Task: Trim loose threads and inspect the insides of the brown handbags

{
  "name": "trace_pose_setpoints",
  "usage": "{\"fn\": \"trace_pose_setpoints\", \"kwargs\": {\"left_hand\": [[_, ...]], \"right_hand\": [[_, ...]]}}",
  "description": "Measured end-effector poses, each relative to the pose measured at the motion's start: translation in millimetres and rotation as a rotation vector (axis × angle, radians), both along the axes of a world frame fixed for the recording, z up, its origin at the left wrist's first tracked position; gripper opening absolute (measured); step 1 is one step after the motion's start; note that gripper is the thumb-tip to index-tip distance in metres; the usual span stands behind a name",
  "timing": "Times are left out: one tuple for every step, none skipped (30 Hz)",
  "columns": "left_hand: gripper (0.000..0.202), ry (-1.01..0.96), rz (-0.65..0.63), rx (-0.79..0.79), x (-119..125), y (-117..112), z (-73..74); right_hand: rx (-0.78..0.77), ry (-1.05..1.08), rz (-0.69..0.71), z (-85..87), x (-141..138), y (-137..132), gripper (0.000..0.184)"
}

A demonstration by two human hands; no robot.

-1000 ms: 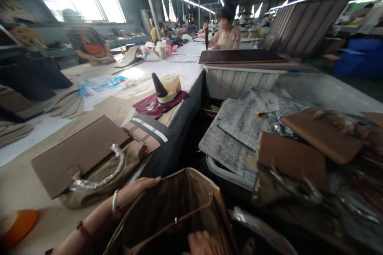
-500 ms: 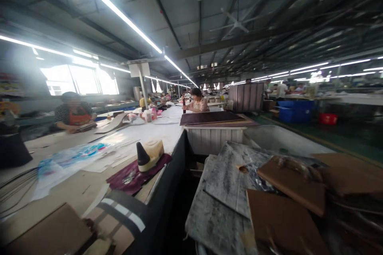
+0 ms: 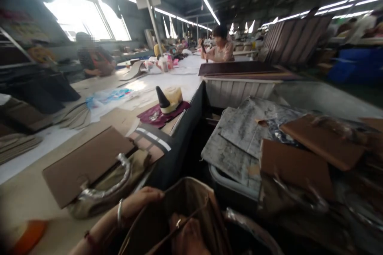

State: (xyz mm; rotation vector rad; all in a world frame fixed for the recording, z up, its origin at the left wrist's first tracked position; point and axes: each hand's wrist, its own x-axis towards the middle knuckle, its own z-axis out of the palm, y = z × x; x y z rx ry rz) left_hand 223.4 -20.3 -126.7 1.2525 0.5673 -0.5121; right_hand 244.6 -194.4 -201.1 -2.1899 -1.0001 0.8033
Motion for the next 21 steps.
{"fn": "trace_pose_setpoints", "kwargs": {"left_hand": [[0.026, 0.021, -0.001, -0.021, 0, 0, 1.3], [0.026, 0.035, 0.008, -0.045, 2, 1, 2.6], [0.026, 0.04, 0.01, -0.058, 4, 2, 3.5], [0.026, 0.044, 0.012, -0.065, 6, 4, 4.3], [0.026, 0.048, 0.012, -0.069, 7, 4, 4.8], [0.026, 0.052, 0.008, -0.071, 7, 5, 5.1], [0.026, 0.056, 0.003, -0.074, 7, 5, 5.2], [0.026, 0.061, -0.002, -0.081, 7, 5, 5.3], [0.026, 0.065, -0.006, -0.089, 7, 4, 5.5], [0.026, 0.069, -0.008, -0.098, 8, 4, 5.8], [0.026, 0.071, -0.013, -0.104, 8, 3, 6.3], [0.026, 0.074, -0.018, -0.107, 9, 3, 7.1], [0.027, 0.077, -0.023, -0.112, 9, 2, 7.9], [0.027, 0.079, -0.03, -0.117, 10, 2, 8.8], [0.027, 0.08, -0.036, -0.122, 11, 1, 9.6], [0.027, 0.077, -0.041, -0.126, 11, 1, 10.2], [0.027, 0.073, -0.046, -0.129, 12, 1, 10.4], [0.027, 0.07, -0.051, -0.132, 12, 1, 10.2], [0.027, 0.066, -0.056, -0.134, 12, 1, 9.8], [0.026, 0.062, -0.06, -0.136, 11, 2, 9.1], [0.026, 0.058, -0.064, -0.137, 11, 2, 8.3]], "right_hand": [[-0.025, -0.017, -0.025, -4.6, -3, 3, 0.021], [-0.048, -0.051, -0.045, -7.5, -4, 6, 0.023], [-0.064, -0.096, -0.057, -8.6, -4, 8, 0.026], [-0.069, -0.147, -0.06, -8.3, -4, 10, 0.028], [-0.067, -0.194, -0.054, -7.1, -3, 11, 0.028], [-0.063, -0.225, -0.041, -5.4, -2, 11, 0.028], [-0.059, -0.25, -0.032, -3.7, -1, 11, 0.027], [-0.057, -0.272, -0.027, -2.6, -1, 11, 0.025], [-0.053, -0.285, -0.021, -2.3, -1, 10, 0.025], [-0.049, -0.29, -0.017, -3.0, -1, 10, 0.025], [-0.04, -0.294, -0.014, -4.5, -1, 9, 0.025], [-0.029, -0.303, -0.015, -6.8, -2, 9, 0.024], [-0.019, -0.315, -0.019, -9.4, -3, 9, 0.024], [-0.016, -0.33, -0.025, -12.1, -4, 9, 0.023], [-0.017, -0.347, -0.033, -14.6, -5, 8, 0.022], [-0.023, -0.363, -0.04, -16.6, -6, 9, 0.022], [-0.029, -0.373, -0.043, -18.1, -6, 9, 0.021], [-0.033, -0.376, -0.043, -19.0, -6, 9, 0.021], [-0.036, -0.373, -0.039, -19.3, -5, 10, 0.021], [-0.04, -0.365, -0.031, -19.4, -4, 11, 0.021], [-0.043, -0.35, -0.021, -19.2, -3, 11, 0.021]]}}
